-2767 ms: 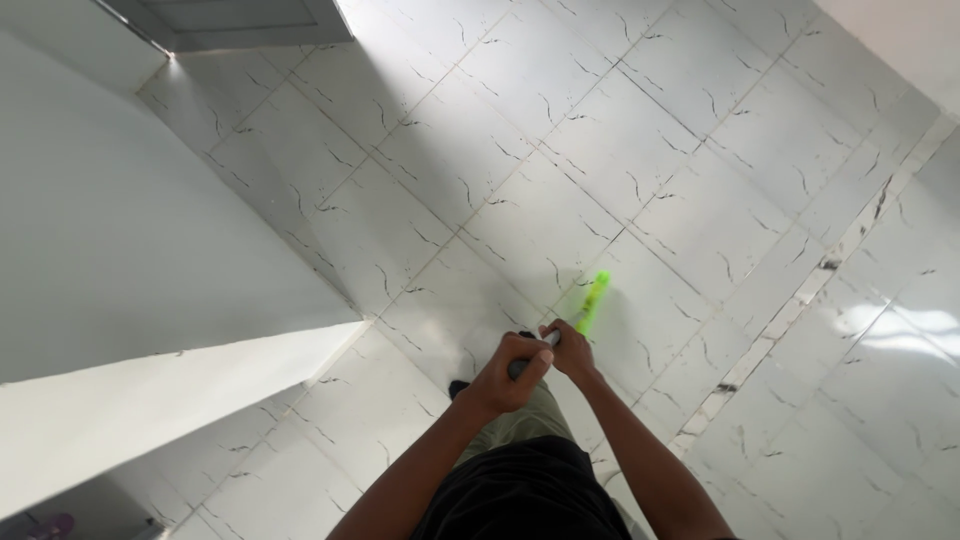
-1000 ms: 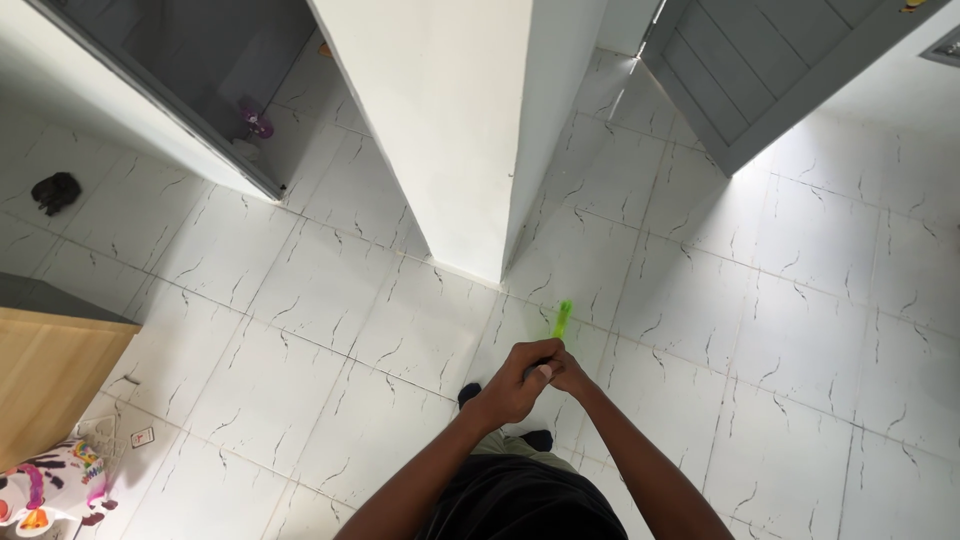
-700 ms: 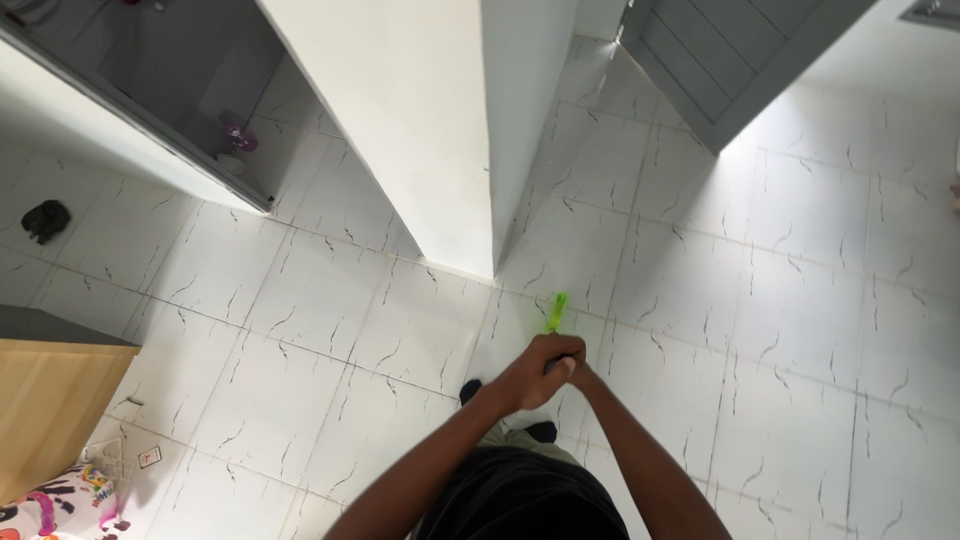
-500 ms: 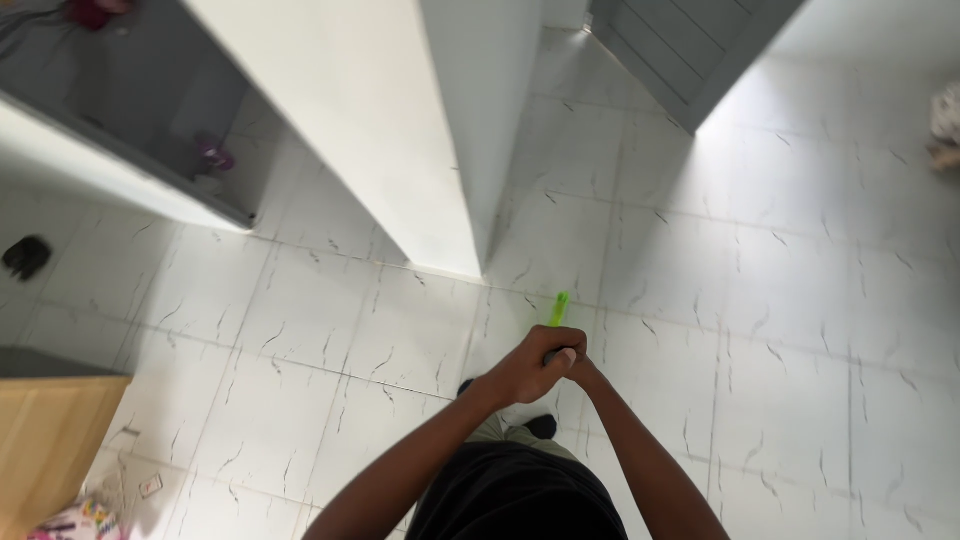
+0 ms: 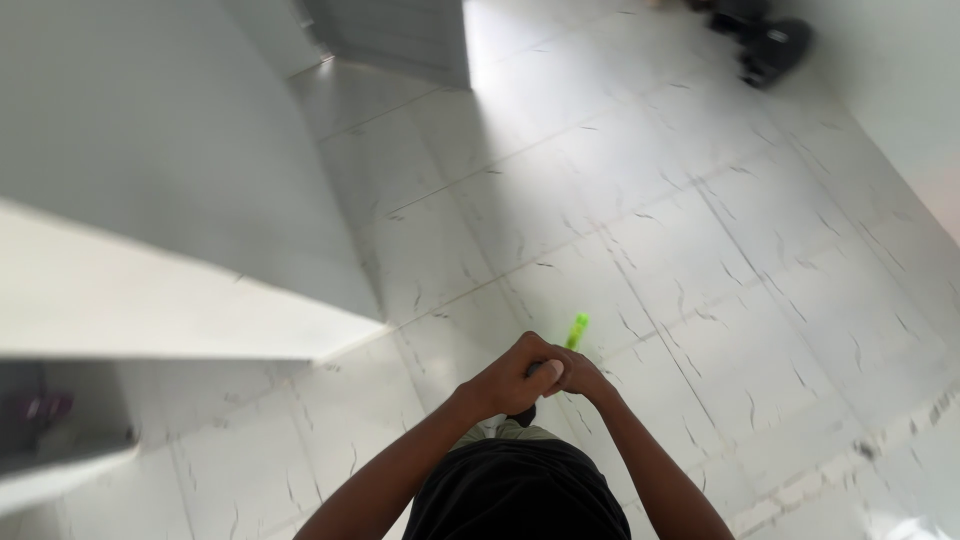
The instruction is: Sweeping a tiled floor using a broom.
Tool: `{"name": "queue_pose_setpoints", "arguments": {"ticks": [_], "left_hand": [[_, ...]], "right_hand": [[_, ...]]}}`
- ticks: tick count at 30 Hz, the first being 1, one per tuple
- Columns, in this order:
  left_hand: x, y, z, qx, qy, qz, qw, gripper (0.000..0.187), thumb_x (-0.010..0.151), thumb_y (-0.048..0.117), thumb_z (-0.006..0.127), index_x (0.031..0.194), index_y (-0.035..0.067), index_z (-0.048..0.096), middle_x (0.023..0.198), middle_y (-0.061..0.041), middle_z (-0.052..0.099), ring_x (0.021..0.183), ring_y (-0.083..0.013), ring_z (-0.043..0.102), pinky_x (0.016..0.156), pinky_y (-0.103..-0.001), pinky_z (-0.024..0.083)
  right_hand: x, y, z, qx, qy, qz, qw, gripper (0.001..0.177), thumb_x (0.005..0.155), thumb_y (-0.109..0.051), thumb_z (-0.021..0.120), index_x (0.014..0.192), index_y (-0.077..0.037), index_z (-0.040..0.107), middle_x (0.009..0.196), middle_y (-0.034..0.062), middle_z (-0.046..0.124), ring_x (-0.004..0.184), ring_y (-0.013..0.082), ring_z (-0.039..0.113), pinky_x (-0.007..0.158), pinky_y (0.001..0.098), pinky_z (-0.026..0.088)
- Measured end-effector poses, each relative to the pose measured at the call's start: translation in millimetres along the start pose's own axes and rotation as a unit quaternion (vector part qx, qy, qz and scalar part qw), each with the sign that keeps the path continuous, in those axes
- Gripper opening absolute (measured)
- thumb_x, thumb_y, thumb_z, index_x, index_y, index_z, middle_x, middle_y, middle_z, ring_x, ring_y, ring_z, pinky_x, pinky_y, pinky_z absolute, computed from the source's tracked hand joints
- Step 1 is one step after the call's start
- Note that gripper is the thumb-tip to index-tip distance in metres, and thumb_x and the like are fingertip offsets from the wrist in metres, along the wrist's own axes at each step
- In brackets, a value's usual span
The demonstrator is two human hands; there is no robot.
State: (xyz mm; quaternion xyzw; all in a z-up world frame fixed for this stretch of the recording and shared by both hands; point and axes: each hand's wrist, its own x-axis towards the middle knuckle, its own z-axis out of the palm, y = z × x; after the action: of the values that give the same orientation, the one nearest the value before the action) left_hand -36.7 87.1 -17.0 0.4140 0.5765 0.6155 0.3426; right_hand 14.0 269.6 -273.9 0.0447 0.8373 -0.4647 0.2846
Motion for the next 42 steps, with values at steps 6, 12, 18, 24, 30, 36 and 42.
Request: {"name": "queue_pose_setpoints", "arguments": {"ticks": [6, 12, 18, 24, 30, 36, 42], "left_hand": [[7, -108, 25, -0.063, 0.035, -0.066, 0.995, 0.013, 0.110, 0.013, 0.041, 0.114, 0.002, 0.047, 0.084, -0.004, 0.056, 0.071, -0.0094, 0.045, 0.072, -0.032, 0.048], [17, -104, 64, 0.124, -0.012, 0.028, 0.992, 0.014, 0.099, 0.008, 0.054, 0.110, 0.002, 0.061, 0.112, -0.016, 0.068, 0.103, -0.0305, 0.060, 0.095, -0.042, 0.049], [20, -98, 68, 0.203, -0.085, -0.027, 0.975, 0.018, 0.093, 0.015, 0.057, 0.092, 0.004, 0.072, 0.097, -0.015, 0.070, 0.101, -0.0313, 0.063, 0.091, -0.041, 0.051], [58, -29, 56, 0.256, -0.195, -0.128, 0.938, 0.029, 0.094, 0.021, 0.057, 0.073, 0.001, 0.064, 0.068, -0.015, 0.063, 0.068, -0.0328, 0.062, 0.069, -0.045, 0.050], [82, 20, 42, 0.161, -0.184, -0.065, 0.968, 0.026, 0.093, 0.022, 0.061, 0.077, 0.003, 0.067, 0.065, -0.010, 0.060, 0.062, -0.0251, 0.058, 0.061, -0.041, 0.046], [81, -10, 33, 0.143, -0.106, 0.029, 0.984, 0.021, 0.103, 0.018, 0.060, 0.104, 0.000, 0.071, 0.084, -0.011, 0.061, 0.085, -0.0226, 0.053, 0.078, -0.040, 0.046], [87, -73, 40, 0.015, -0.141, -0.082, 0.986, 0.026, 0.108, 0.014, 0.047, 0.095, 0.000, 0.064, 0.067, -0.004, 0.050, 0.066, -0.0176, 0.044, 0.084, -0.037, 0.043]], "right_hand": [[-22, 71, 16, 0.050, 0.077, 0.119, 0.989, 0.038, 0.099, -0.026, 0.049, 0.133, -0.024, 0.065, 0.118, 0.0066, 0.074, 0.107, 0.0264, 0.070, 0.092, 0.0415, 0.054], [4, 129, 66, 0.084, 0.146, 0.017, 0.986, 0.017, 0.100, -0.024, 0.061, 0.110, -0.011, 0.066, 0.102, 0.0096, 0.074, 0.095, 0.0262, 0.069, 0.084, 0.0394, 0.053], [38, 106, 71, 0.285, 0.164, -0.074, 0.941, 0.019, 0.103, -0.010, 0.064, 0.089, -0.001, 0.054, 0.079, 0.0065, 0.053, 0.072, 0.0126, 0.046, 0.061, 0.0314, 0.040], [81, 68, 42, 0.297, 0.288, -0.214, 0.885, 0.016, 0.104, -0.020, 0.060, 0.096, -0.006, 0.062, 0.088, 0.0001, 0.065, 0.085, 0.0043, 0.064, 0.072, 0.0244, 0.053], [-33, -60, -53, 0.208, 0.201, 0.049, 0.956, 0.021, 0.102, -0.030, 0.064, 0.103, -0.009, 0.063, 0.085, 0.0126, 0.068, 0.076, 0.0216, 0.062, 0.070, 0.0365, 0.050], [-32, 57, -20, 0.121, 0.233, 0.039, 0.964, 0.028, 0.087, -0.029, 0.068, 0.113, -0.017, 0.069, 0.098, 0.0093, 0.075, 0.088, 0.0282, 0.073, 0.075, 0.0426, 0.057], [-80, 83, -16, 0.103, 0.235, 0.210, 0.944, 0.032, 0.087, -0.035, 0.071, 0.112, -0.015, 0.070, 0.101, 0.0079, 0.077, 0.095, 0.0290, 0.073, 0.080, 0.0406, 0.056]]}}
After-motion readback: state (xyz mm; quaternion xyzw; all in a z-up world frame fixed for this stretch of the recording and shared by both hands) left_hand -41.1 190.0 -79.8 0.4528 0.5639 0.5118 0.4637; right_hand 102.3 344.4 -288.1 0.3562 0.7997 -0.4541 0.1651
